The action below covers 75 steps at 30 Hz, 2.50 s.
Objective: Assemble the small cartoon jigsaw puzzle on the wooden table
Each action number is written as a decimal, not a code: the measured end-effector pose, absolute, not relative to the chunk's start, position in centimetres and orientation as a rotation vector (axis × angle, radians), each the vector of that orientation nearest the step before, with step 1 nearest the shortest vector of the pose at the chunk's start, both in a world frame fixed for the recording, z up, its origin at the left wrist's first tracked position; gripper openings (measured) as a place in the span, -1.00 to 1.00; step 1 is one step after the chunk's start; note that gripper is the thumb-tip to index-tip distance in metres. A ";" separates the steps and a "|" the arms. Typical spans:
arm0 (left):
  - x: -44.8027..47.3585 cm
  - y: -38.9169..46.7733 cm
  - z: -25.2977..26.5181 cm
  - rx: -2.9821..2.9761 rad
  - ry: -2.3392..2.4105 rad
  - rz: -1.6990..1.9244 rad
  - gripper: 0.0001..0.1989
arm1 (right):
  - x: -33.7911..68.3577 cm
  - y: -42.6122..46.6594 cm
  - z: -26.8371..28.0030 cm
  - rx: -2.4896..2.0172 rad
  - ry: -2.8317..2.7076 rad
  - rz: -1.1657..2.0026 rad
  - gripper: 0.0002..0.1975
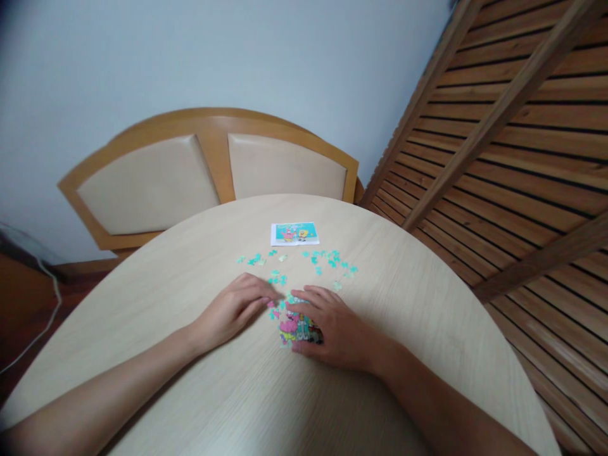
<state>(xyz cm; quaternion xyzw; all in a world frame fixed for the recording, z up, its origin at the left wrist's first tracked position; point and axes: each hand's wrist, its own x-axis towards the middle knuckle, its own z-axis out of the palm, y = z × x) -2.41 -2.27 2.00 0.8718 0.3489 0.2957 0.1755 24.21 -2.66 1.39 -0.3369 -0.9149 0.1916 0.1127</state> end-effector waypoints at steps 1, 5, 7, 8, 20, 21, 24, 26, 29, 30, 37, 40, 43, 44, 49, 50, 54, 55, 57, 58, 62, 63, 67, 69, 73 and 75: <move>-2.1 -2.5 2.0 2.492 0.954 0.806 -0.78 | 24.2 -2.7 1.4 -0.984 -2.685 0.563 -0.31; -1.6 -2.8 1.6 2.438 0.979 0.775 -0.84 | 24.0 -2.8 1.3 -0.972 -2.683 0.573 -0.31; -1.5 -2.8 1.5 2.388 1.009 0.771 -0.88 | 23.9 -2.8 1.2 -0.967 -2.682 0.578 -0.31; -1.5 -2.8 1.4 2.378 1.010 0.764 -0.88 | 23.8 -2.9 1.3 -0.965 -2.682 0.580 -0.31; -1.1 -2.8 1.2 2.350 1.022 0.755 -0.86 | 23.7 -3.0 1.5 -0.953 -2.688 0.565 -0.31; -1.1 -2.8 1.2 2.354 1.018 0.750 -0.86 | 23.7 -3.0 1.5 -0.950 -2.689 0.560 -0.31; -1.1 -2.8 1.3 2.376 0.988 0.740 -0.86 | 23.7 -2.9 1.5 -0.958 -2.702 0.551 -0.31; -1.1 -2.8 1.4 2.391 0.959 0.739 -0.86 | 23.7 -2.9 1.6 -0.966 -2.710 0.552 -0.30; -1.2 -2.8 1.5 2.411 0.929 0.748 -0.84 | 23.7 -2.9 1.5 -0.960 -2.708 0.551 -0.30; -1.2 -2.8 1.5 2.417 0.925 0.753 -0.83 | 23.7 -2.9 1.5 -0.951 -2.703 0.547 -0.30; -1.3 -2.7 1.5 2.450 0.927 0.753 -0.81 | 23.8 -3.0 1.5 -0.938 -2.691 0.551 -0.30; -1.2 -2.7 1.4 2.450 0.924 0.760 -0.82 | 23.7 -3.0 1.4 -0.928 -2.665 0.561 -0.26; -1.2 -2.7 1.3 2.468 0.942 0.752 -0.84 | 23.7 -2.9 1.2 -0.929 -2.651 0.562 -0.23; -1.2 -2.7 1.3 2.477 0.946 0.741 -0.84 | 23.7 -2.9 1.2 -0.935 -2.651 0.565 -0.22; -1.3 -2.8 1.3 2.507 0.942 0.694 -0.84 | 23.6 -3.0 1.3 -0.958 -2.674 0.571 -0.24; -1.3 -2.8 1.3 2.510 0.950 0.694 -0.84 | 23.7 -3.0 1.4 -0.955 -2.679 0.564 -0.24; -1.7 -2.8 1.3 2.521 0.985 0.709 -0.85 | 23.8 -3.0 1.3 -0.930 -2.663 0.558 -0.25; -1.8 -2.8 1.3 2.524 0.987 0.711 -0.84 | 23.8 -3.0 1.3 -0.926 -2.658 0.564 -0.26; -2.0 -2.8 1.4 2.533 0.980 0.699 -0.83 | 23.8 -3.0 1.3 -0.933 -2.654 0.571 -0.25; -2.1 -2.8 1.4 2.539 0.978 0.688 -0.83 | 23.8 -3.1 1.3 -0.941 -2.655 0.573 -0.24; -2.3 -2.8 1.4 2.552 0.988 0.660 -0.85 | 23.8 -3.1 1.4 -0.966 -2.656 0.570 -0.25; -2.3 -2.8 1.4 2.549 0.998 0.662 -0.85 | 23.9 -3.1 1.5 -0.970 -2.653 0.569 -0.27; -2.4 -2.8 1.5 2.549 1.014 0.653 -0.82 | 24.1 -3.0 1.3 -0.984 -2.657 0.547 -0.36; -2.5 -2.9 1.7 2.558 1.005 0.632 -0.80 | 24.2 -3.0 1.3 -0.983 -2.667 0.524 -0.39; -2.6 -2.9 2.0 2.599 1.004 0.560 -0.77 | 24.2 -3.1 1.4 -0.980 -2.706 0.504 -0.44; -2.6 -2.9 2.1 2.613 1.003 0.536 -0.79 | 24.2 -3.1 1.5 -0.977 -2.714 0.507 -0.44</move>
